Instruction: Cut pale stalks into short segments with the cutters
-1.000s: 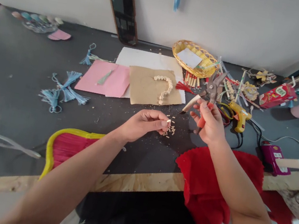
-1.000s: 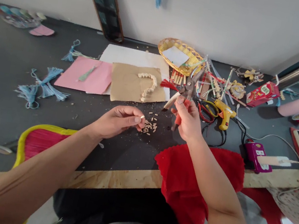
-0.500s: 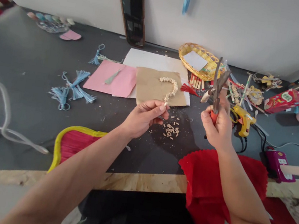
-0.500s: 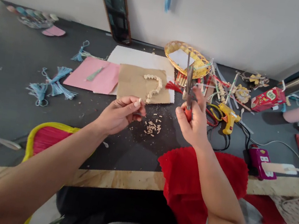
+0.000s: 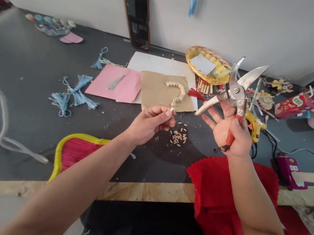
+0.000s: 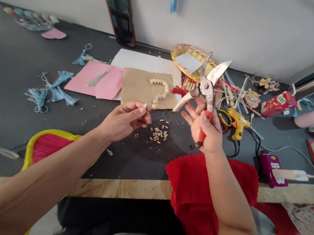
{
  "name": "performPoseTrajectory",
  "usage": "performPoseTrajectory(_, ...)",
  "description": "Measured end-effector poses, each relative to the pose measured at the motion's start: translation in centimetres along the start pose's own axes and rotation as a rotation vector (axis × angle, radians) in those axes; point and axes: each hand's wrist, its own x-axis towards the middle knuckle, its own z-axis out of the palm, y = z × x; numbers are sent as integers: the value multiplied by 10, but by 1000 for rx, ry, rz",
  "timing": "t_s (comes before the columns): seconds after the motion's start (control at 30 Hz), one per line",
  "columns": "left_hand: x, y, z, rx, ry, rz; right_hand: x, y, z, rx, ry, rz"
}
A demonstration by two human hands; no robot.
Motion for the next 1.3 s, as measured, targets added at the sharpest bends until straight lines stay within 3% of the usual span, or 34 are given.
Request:
performPoseTrajectory(0.13,1,-1,0,0,8,7,1,2,-6,-202,31,-78)
performPoseTrajectory(0.27,2,-1,0,-18,57,56,1,4,-11,-690,29,-257)
performPoseTrajectory(0.4,3,-1,1,-39,137,102,-1,5,-8,-1232,-102,-346)
performPoseTrajectory(0.53,5,-2,-1,-43,177,141,-5,15,-1,-1538,-234,-332)
performPoseTrajectory(0.8,8,-7,-3,65,220,192,-11,24,9,-1688,-282,-397)
performPoseTrajectory(1.3,9,-10,-8,191,210,191,-15,25,14,-1724,-284,-459)
